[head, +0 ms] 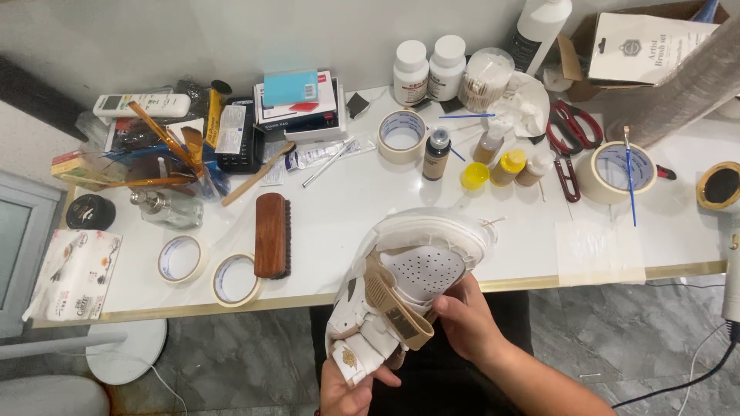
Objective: The person holds a sneaker and paints its midsole edge with a small paintbrush, dipping the brush into a small dish of paint. They periodically dry the painted areas with a handheld heat gun, rotating the shoe to reach different sections of the sole.
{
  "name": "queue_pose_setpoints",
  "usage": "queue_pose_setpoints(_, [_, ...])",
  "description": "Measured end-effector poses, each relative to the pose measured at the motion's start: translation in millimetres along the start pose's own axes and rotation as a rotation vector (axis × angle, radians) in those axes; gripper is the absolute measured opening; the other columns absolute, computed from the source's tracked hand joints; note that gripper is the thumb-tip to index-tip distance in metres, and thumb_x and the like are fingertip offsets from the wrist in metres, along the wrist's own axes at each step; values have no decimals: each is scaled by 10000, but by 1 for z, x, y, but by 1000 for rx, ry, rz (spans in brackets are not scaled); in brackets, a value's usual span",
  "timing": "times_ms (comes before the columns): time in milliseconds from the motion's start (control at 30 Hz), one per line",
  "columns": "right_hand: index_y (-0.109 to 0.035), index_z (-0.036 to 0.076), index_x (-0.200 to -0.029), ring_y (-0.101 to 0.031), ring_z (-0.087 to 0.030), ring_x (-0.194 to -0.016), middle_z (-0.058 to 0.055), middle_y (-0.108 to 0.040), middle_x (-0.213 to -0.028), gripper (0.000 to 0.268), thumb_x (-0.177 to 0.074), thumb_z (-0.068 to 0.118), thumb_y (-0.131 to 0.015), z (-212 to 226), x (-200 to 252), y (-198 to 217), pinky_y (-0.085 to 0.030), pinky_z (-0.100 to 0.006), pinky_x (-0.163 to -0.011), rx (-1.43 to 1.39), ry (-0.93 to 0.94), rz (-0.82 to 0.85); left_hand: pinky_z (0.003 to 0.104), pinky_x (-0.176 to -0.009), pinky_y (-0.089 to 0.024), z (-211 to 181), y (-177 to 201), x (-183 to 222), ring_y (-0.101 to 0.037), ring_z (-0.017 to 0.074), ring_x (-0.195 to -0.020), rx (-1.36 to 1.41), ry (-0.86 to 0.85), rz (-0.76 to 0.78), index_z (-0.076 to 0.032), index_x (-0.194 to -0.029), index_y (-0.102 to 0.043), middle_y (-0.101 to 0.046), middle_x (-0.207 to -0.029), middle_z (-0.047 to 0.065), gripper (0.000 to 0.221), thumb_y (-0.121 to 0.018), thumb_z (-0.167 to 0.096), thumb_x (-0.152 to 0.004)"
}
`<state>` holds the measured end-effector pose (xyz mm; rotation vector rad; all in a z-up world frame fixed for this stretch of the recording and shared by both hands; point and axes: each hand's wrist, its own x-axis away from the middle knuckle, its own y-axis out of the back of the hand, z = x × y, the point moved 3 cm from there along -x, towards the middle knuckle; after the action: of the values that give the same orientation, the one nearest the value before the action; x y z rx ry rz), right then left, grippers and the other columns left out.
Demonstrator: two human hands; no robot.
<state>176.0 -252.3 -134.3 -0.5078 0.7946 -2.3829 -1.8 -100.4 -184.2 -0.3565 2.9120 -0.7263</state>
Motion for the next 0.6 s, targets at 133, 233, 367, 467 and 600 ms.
queue_pose_setpoints(133, [-465, -89, -1394, -631, -290, -1171, -213, -638, -1260, 878, -744, 366, -841, 12, -2, -6, -511, -431, -1015, 70, -20, 11, 566, -828, -671, 14, -2, 9, -537, 471, -1375, -78, 93, 90, 119, -1364, -515, -396, -1543, 364, 730, -780, -294, -824])
queue_pose_setpoints(233, [-484, -72, -1391, -660, -291, -1148, -227, -656, -1241, 832, -740, 337, -802, 17, -5, -4, -533, -427, -990, 141, 0, -1, 605, -918, -586, -2, -9, 2, -515, 463, -1412, -480, -94, 269, 17, -1230, -661, -450, -1551, 323, 497, -760, -259, -829])
queue_pose_setpoints(367, [-501, -119, -1365, -657, -295, -1133, -233, -664, -1231, 813, -757, 331, -798, 22, -16, 5, -521, -406, -990, 122, 12, -36, 663, -1052, -454, -48, -22, -11, -479, 453, -1467, -1072, -365, 533, -128, -1030, -886, -532, -1564, 265, 260, -732, -205, -836])
queue_pose_setpoints(467, [-504, -108, -1354, -665, -302, -1088, -224, -675, -1188, 820, -727, 335, -791, 29, -27, 17, -541, -420, -964, 95, -6, -69, 383, -985, -567, -80, 8, -19, -728, 291, -1215, -660, 318, 551, -102, -1044, -784, -739, -1240, 136, 390, -638, -459, -985])
queue_pose_setpoints(600, [-487, -71, -1388, -698, -341, -1062, -241, -678, -1189, 900, -677, 367, -823, 41, -28, 16, -570, -447, -917, 27, -93, 61, 479, -922, -629, -113, 37, -40, -785, 370, -1003, -392, 3, 114, 58, -1065, -750, -797, -1038, 234, 395, -739, -303, -904])
